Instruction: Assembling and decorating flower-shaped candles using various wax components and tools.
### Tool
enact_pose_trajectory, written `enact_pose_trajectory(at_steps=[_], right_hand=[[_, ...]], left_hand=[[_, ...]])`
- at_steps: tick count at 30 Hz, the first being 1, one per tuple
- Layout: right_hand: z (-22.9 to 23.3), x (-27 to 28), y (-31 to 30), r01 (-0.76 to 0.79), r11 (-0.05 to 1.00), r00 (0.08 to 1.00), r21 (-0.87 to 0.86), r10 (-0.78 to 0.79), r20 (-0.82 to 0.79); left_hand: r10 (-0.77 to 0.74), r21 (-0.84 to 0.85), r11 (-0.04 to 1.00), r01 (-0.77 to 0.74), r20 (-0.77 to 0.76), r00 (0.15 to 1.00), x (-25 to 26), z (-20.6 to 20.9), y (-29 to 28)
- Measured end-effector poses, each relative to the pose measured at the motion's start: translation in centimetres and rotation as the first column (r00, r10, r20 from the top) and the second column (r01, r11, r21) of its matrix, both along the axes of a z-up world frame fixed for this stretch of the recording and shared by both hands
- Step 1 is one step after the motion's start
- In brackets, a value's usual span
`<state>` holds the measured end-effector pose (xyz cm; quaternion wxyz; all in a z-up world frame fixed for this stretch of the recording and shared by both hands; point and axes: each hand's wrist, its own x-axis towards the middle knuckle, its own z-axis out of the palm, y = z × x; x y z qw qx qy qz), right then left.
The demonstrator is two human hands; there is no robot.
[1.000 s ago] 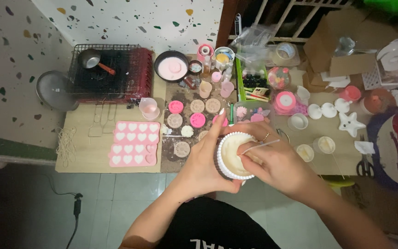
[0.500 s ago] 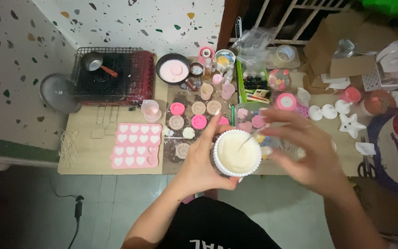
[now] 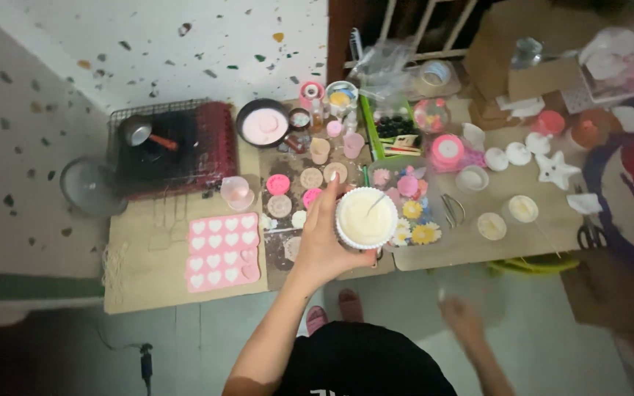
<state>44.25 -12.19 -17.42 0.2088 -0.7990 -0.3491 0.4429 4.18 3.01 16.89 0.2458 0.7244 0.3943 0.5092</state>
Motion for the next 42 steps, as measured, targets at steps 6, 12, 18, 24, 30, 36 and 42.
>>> enact_pose_trajectory(at_steps=[6, 12, 18, 24, 30, 36, 42], right_hand=[[-6.6, 1.8, -9.9, 0.113, 0.94, 0.805, -0.322, -0.277, -0.525], [-6.9, 3.9, -17.6, 0.295, 0.931, 0.307, -0.214, -0.305, -0.902], [-7.4, 11.4, -16.3, 0.417, 0.902, -0.22, -0.108, -0.015, -0.975], [26.9, 15.0, 1.0, 0.556, 0.441, 0.8, 0.705, -0.05, -0.599], [29.7, 25.4, 7.2, 0.558, 0.518, 0.728, 0.648, 0.07, -0.682], [23.9, 31.8, 7.8, 0.636, 0.639, 0.66, 0.433, -0.16, -0.734], [17.9, 36.6, 5.1, 0.765, 0.632, 0.524, 0.12, -0.504, -0.687]], left_hand=[[-0.027, -0.029, 0.999, 0.025, -0.053, 0.998, 3.3, -2.7, 2.1], [-0.062, -0.12, 0.991, 0.058, -0.032, 0.998, 10.0, -6.0, 2.6], [-0.056, -0.119, 0.991, 0.058, 0.02, 0.998, 18.5, -8.4, 4.3], [0.004, -0.141, 0.99, -0.005, -0.002, 1.0, 32.0, -14.0, 9.3], [0.021, -0.284, 0.958, -0.044, -0.083, 0.996, 45.8, -20.2, 14.4], [0.021, -0.363, 0.928, -0.088, -0.184, 0.983, 53.9, -28.4, 18.6], [-0.088, -0.553, 0.829, -0.087, -0.282, 0.955, 57.9, -30.8, 21.6]])
